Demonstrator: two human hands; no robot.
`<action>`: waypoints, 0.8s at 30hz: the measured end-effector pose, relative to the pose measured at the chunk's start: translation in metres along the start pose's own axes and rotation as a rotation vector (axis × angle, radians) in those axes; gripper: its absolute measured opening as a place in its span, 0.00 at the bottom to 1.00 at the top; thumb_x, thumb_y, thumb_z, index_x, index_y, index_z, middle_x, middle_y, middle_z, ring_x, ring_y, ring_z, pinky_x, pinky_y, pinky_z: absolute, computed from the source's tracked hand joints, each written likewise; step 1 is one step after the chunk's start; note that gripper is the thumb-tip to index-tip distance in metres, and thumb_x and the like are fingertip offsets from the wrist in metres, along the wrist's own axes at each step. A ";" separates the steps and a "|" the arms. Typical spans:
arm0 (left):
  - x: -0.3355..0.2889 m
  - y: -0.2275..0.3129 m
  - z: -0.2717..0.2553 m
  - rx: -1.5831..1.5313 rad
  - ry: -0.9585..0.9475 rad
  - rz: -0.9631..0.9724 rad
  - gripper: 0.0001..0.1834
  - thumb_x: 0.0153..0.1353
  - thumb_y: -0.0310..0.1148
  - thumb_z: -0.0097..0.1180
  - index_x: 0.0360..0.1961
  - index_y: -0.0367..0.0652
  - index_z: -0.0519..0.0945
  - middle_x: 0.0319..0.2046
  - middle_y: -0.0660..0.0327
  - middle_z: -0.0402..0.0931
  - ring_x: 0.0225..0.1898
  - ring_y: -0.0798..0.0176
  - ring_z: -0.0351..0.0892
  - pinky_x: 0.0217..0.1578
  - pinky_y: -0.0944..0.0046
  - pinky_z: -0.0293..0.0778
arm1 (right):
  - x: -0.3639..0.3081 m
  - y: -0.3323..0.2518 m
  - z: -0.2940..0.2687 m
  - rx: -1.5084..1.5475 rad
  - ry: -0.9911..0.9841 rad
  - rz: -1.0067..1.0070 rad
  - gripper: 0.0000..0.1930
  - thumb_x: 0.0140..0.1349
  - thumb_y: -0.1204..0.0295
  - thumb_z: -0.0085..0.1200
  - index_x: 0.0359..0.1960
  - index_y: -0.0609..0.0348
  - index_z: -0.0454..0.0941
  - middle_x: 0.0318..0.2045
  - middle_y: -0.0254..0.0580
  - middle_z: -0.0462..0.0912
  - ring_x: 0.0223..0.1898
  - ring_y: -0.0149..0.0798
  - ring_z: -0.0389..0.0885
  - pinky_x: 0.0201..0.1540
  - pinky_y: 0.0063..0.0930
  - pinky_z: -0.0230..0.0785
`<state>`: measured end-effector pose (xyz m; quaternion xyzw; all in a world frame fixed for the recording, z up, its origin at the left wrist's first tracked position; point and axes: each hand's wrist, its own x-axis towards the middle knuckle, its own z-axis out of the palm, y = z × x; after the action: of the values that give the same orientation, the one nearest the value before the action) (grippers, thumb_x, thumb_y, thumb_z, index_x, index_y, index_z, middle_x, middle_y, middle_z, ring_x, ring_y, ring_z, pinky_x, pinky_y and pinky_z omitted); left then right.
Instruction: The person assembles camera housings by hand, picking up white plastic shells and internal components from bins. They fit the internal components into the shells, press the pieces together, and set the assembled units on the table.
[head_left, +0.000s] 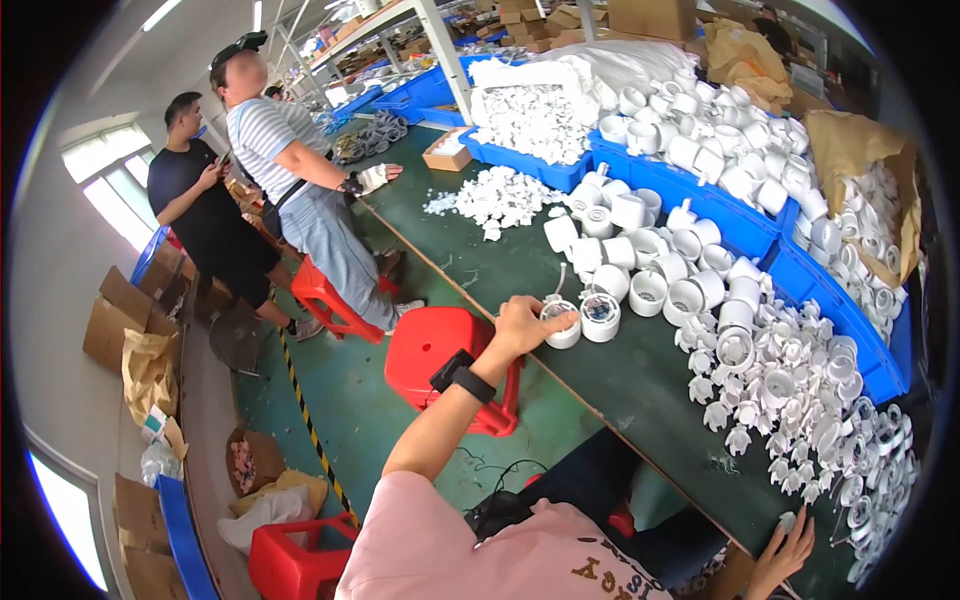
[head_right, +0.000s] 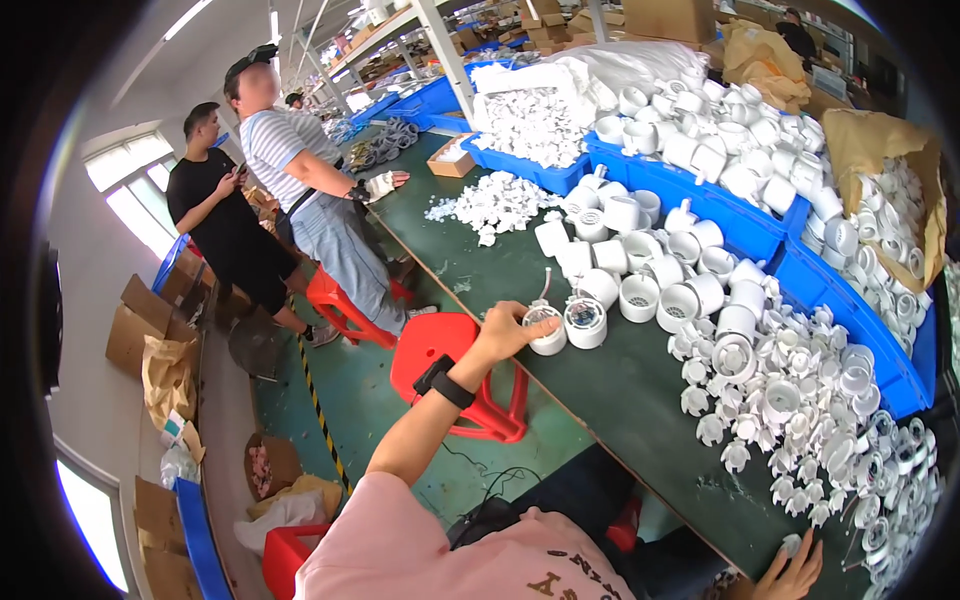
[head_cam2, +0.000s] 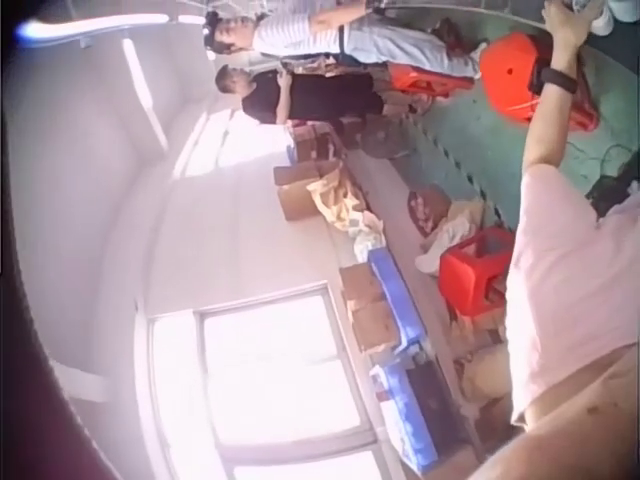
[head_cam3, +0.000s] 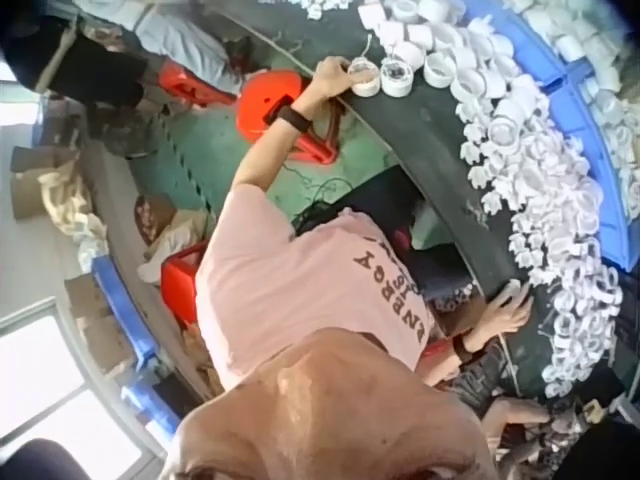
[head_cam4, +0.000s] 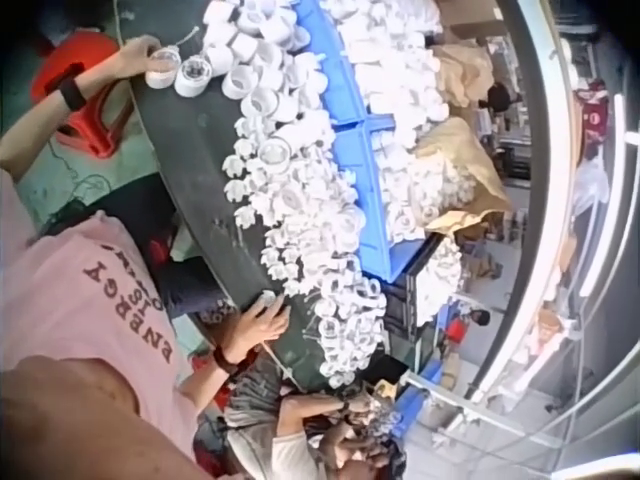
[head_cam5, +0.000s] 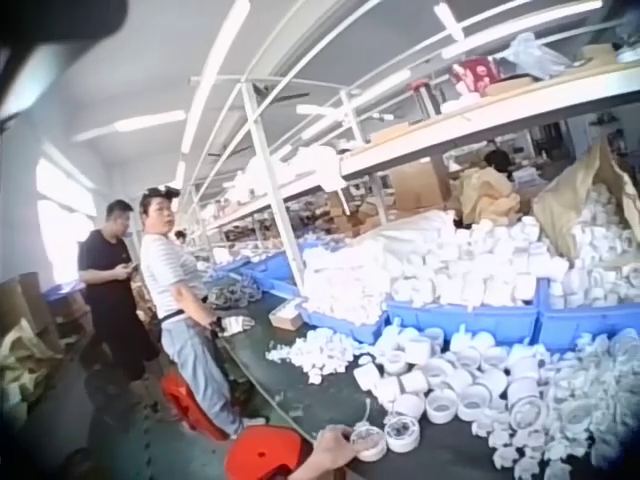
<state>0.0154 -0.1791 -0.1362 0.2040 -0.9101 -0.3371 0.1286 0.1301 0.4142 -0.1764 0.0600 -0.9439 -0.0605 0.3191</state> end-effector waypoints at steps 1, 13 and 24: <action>0.002 -0.001 0.002 0.010 0.120 0.037 0.41 0.36 0.66 0.70 0.25 0.28 0.81 0.20 0.51 0.79 0.24 0.58 0.79 0.29 0.59 0.75 | 0.000 -0.002 0.004 0.057 -0.116 0.073 0.22 0.67 0.64 0.45 0.63 0.52 0.67 0.54 0.51 0.71 0.52 0.53 0.69 0.51 0.44 0.63; -0.121 0.131 0.051 -0.236 -0.054 0.824 0.19 0.50 0.22 0.60 0.45 0.37 0.74 0.46 0.50 0.72 0.47 0.48 0.71 0.48 0.57 0.68 | 0.079 -0.040 0.013 0.305 -0.087 0.317 0.19 0.57 0.76 0.55 0.52 0.61 0.75 0.46 0.55 0.74 0.49 0.56 0.72 0.52 0.44 0.66; -0.206 0.220 0.127 -0.161 -0.656 1.161 0.31 0.50 0.33 0.63 0.55 0.36 0.69 0.57 0.47 0.62 0.59 0.42 0.61 0.57 0.48 0.58 | 0.060 0.037 -0.022 0.342 0.049 0.466 0.12 0.56 0.77 0.57 0.42 0.60 0.78 0.35 0.44 0.77 0.26 0.40 0.76 0.30 0.31 0.69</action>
<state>0.0878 0.1380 -0.1035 -0.4418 -0.8361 -0.3245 0.0204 0.0930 0.4399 -0.1174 -0.1041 -0.9208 0.1757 0.3322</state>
